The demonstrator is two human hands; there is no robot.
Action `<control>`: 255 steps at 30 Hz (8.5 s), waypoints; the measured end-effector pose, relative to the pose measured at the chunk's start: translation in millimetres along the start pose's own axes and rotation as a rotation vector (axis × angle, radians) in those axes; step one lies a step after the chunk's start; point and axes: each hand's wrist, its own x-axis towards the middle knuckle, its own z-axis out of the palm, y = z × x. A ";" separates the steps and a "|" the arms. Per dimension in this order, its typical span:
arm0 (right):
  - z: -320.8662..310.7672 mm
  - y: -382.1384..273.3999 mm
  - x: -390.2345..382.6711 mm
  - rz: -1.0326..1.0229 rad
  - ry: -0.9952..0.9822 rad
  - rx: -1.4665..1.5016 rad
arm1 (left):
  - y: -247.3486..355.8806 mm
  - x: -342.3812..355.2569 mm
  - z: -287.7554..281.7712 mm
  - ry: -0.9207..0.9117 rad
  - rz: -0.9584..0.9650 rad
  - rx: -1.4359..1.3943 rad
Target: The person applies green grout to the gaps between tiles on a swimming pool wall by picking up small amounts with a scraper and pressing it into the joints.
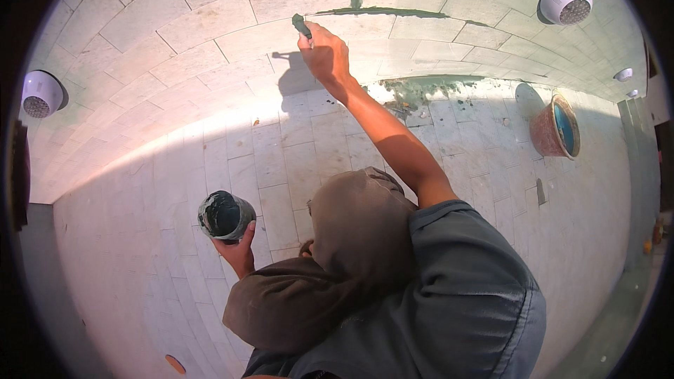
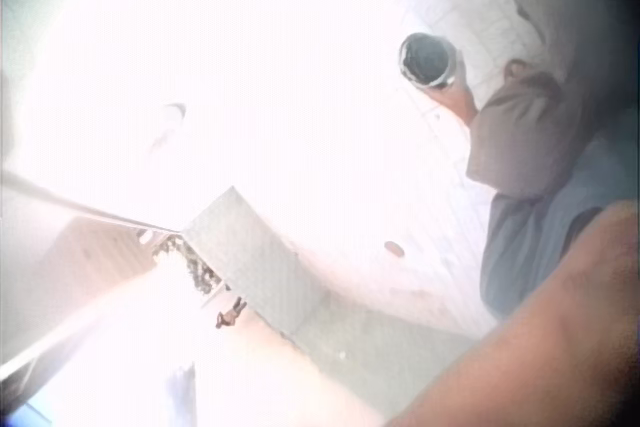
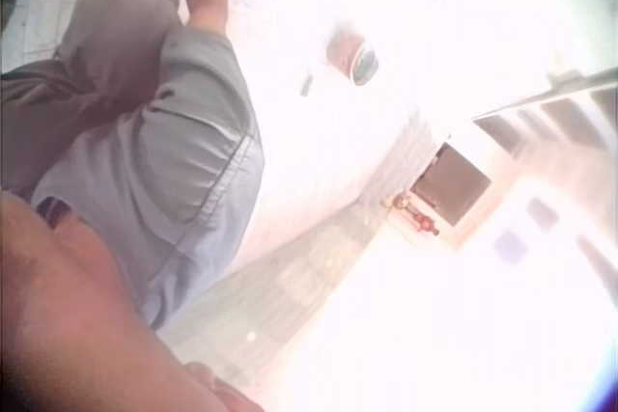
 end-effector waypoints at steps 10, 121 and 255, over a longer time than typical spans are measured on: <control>-70.7 -57.4 -22.9 -0.002 -0.753 0.331 | -9.3 42.5 18.2 -0.190 0.328 0.440; -36.8 50.5 0.6 -0.150 0.130 -0.155 | -55.2 11.9 41.7 -0.151 0.104 0.294; -37.2 21.0 -21.7 0.715 0.173 0.548 | -67.2 18.2 35.6 -0.043 0.362 0.479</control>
